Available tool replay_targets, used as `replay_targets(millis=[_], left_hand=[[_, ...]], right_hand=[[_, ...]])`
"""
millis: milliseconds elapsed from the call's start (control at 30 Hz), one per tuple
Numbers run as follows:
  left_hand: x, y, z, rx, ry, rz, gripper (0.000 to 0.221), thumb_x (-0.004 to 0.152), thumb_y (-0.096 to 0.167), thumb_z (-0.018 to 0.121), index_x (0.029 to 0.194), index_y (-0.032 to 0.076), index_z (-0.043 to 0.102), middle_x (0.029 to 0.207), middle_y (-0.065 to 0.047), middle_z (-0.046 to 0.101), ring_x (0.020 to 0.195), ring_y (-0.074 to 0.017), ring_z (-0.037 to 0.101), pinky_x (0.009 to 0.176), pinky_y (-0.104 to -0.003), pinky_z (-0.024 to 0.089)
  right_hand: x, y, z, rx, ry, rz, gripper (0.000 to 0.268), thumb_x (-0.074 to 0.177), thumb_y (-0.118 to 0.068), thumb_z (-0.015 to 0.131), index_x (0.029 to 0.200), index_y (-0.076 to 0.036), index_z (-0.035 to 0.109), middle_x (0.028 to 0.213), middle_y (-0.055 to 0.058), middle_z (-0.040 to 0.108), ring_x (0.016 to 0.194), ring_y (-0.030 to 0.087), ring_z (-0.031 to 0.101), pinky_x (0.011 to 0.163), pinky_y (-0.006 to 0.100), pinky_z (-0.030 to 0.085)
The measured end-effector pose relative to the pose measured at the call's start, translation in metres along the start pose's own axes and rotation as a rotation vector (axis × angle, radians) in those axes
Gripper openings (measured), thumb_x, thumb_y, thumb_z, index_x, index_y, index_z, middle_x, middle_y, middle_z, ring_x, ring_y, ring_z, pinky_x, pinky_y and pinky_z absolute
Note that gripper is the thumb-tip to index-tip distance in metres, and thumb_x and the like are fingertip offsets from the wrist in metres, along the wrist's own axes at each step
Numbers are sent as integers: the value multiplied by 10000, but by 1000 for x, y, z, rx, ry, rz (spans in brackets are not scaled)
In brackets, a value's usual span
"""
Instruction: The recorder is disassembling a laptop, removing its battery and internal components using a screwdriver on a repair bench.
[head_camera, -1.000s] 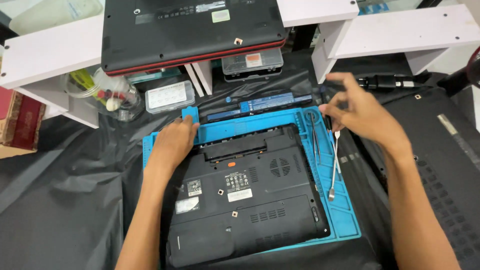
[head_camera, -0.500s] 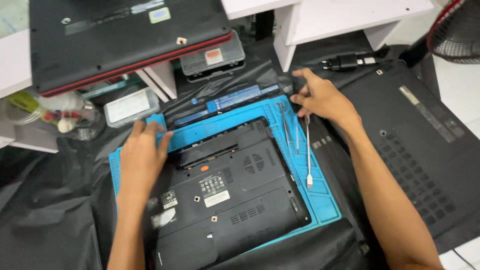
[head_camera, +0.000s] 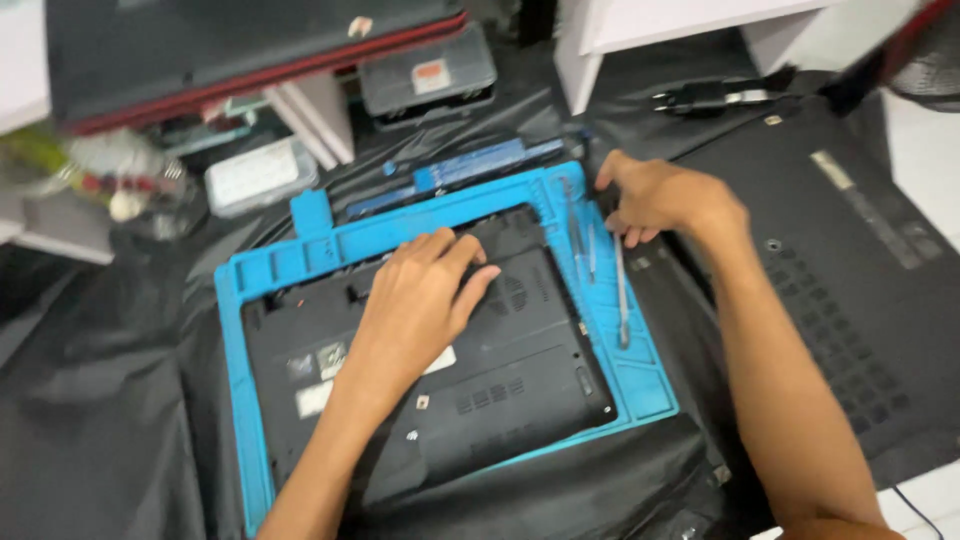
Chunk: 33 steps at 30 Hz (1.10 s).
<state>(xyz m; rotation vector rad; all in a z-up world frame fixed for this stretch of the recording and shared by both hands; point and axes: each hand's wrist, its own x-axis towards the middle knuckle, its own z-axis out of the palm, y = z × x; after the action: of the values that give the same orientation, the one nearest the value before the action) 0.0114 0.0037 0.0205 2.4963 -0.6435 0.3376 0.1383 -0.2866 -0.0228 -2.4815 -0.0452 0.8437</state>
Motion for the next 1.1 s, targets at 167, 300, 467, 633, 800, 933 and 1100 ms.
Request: replay_targets(millis=[167, 300, 467, 633, 800, 933, 1100], left_hand=[[-52, -21, -23, -61, 51, -109, 184, 935, 200, 719, 920, 24, 669, 886, -143, 641, 859, -362, 635, 751, -465, 493], [-90, -37, -26, -263, 98, -298, 128, 940, 149, 695, 945, 21, 686, 863, -113, 643, 804, -306, 641, 695, -409, 500], [-118, -45, -24, -183, 233, -242, 87, 933, 114, 701, 919, 29, 690, 872, -100, 642, 836, -306, 605, 771, -416, 459], [-126, -38, -22, -5, 164, -107, 120, 909, 141, 728, 953, 47, 668, 947, -118, 575, 899, -329, 549, 801, -445, 431], [-134, -33, -21, 49, 165, -92, 157, 906, 135, 725, 1011, 40, 657, 980, -132, 569, 902, -337, 538, 796, -447, 439], [-138, -29, -13, 195, 187, -31, 213, 888, 140, 723, 1047, 16, 656, 1042, -151, 586, 1011, -354, 564, 892, -459, 458], [-139, -22, -3, 226, 196, -82, 221, 897, 149, 728, 1052, 9, 655, 1086, -168, 603, 1029, -352, 570, 921, -477, 457]], right_hand=[[17, 21, -6, 158, 57, -194, 397, 871, 4, 694, 1249, -37, 578, 857, 147, 703, 684, 248, 737, 607, 375, 612], [-10, 8, -26, 308, 190, -392, 260, 945, -34, 672, 1202, -22, 630, 909, 122, 692, 747, 171, 691, 676, 331, 581], [-54, -47, -23, 471, 229, -424, 209, 1037, -92, 649, 1192, 10, 746, 1010, 99, 698, 820, 127, 609, 727, 275, 470], [-48, -77, 14, 706, 13, -529, 266, 957, -73, 655, 1195, 20, 729, 1025, 134, 742, 899, 158, 710, 830, 291, 582], [-37, -82, 55, 803, -59, -637, 162, 956, -62, 698, 1070, 50, 724, 1013, 129, 729, 847, 174, 682, 791, 321, 570], [-62, -112, 69, 748, -93, -623, 139, 947, -90, 689, 1028, 17, 723, 948, 103, 730, 840, 171, 716, 783, 318, 589], [-75, -127, 82, 720, -243, -644, 210, 909, -72, 714, 1089, -42, 609, 899, 68, 709, 844, 155, 732, 759, 320, 608]])
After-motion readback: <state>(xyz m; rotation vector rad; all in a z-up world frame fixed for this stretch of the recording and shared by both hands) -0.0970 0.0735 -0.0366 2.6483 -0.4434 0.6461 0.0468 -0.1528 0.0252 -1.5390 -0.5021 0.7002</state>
